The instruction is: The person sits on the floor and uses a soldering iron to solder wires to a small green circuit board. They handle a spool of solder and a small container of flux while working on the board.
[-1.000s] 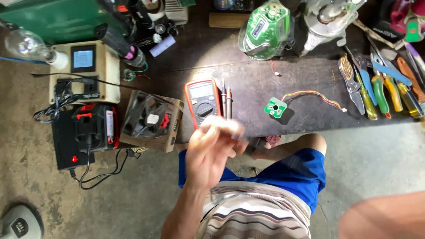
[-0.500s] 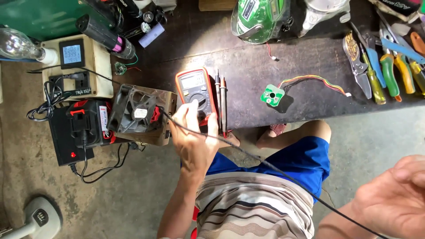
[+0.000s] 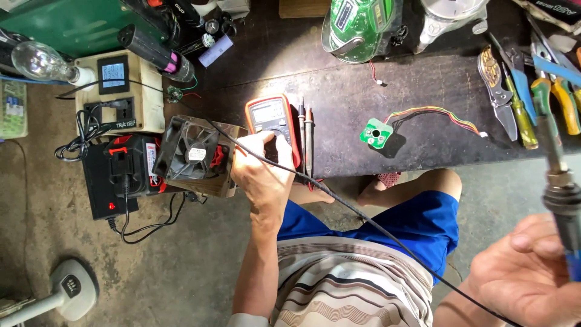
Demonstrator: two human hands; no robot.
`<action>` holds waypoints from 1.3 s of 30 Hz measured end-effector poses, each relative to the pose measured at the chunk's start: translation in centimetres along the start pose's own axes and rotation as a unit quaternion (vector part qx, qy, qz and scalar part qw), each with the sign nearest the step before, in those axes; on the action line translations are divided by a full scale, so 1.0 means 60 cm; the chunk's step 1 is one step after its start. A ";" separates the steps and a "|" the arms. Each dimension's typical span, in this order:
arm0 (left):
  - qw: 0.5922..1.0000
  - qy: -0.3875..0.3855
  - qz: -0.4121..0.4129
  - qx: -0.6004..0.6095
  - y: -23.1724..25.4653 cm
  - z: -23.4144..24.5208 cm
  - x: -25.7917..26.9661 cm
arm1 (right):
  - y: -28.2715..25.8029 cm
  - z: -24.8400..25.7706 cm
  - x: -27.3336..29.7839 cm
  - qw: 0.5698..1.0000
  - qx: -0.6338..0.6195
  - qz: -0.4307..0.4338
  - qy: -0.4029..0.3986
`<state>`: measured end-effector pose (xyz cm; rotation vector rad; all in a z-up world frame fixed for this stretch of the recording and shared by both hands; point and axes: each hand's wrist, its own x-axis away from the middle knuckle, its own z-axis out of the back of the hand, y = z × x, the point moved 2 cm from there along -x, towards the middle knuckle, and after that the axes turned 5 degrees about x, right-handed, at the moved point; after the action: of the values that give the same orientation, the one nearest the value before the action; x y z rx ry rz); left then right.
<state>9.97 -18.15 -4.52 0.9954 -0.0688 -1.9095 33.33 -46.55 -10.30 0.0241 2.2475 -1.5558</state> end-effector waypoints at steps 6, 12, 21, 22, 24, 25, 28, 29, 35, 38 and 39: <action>0.998 0.005 0.053 0.045 -0.012 -0.009 0.003 | -0.002 -0.026 0.013 0.998 0.004 0.029 -0.056; 0.996 -0.018 0.080 0.032 -0.003 -0.007 -0.008 | -0.033 -0.078 0.016 0.998 0.028 0.030 -0.043; 0.996 0.015 0.085 0.031 -0.002 -0.010 0.007 | -0.038 -0.108 0.026 0.999 0.043 0.016 -0.026; 0.996 0.007 0.086 0.033 0.001 -0.007 0.008 | -0.036 -0.106 0.025 0.999 0.034 0.016 -0.030; 0.996 -0.001 0.088 0.035 0.012 -0.006 0.011 | -0.034 -0.106 0.024 0.999 0.025 0.017 -0.034; 0.997 -0.007 0.069 -0.031 0.021 -0.010 0.013 | -0.034 -0.107 0.024 0.999 0.027 0.019 -0.036; 0.990 -0.026 0.069 -0.120 0.033 -0.024 0.038 | -0.029 -0.097 0.022 0.999 0.019 0.022 -0.043; 0.985 -0.033 0.086 -0.145 0.034 -0.030 0.049 | -0.027 -0.092 0.021 0.999 0.003 0.025 -0.047; 0.985 -0.081 0.018 -0.150 -0.004 -0.034 0.064 | -0.025 -0.084 0.018 0.997 0.027 0.060 -0.048; 0.987 -0.096 0.007 -0.131 0.004 -0.019 0.050 | -0.030 -0.095 0.022 0.997 0.008 0.065 -0.041; 0.987 -0.099 0.007 -0.130 0.007 -0.014 0.058 | -0.038 -0.101 0.023 0.997 0.011 0.064 -0.040</action>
<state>10.05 -20.70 -7.02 0.6282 0.0588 -1.9414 29.60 -42.26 -6.93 0.1076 2.1239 -1.4878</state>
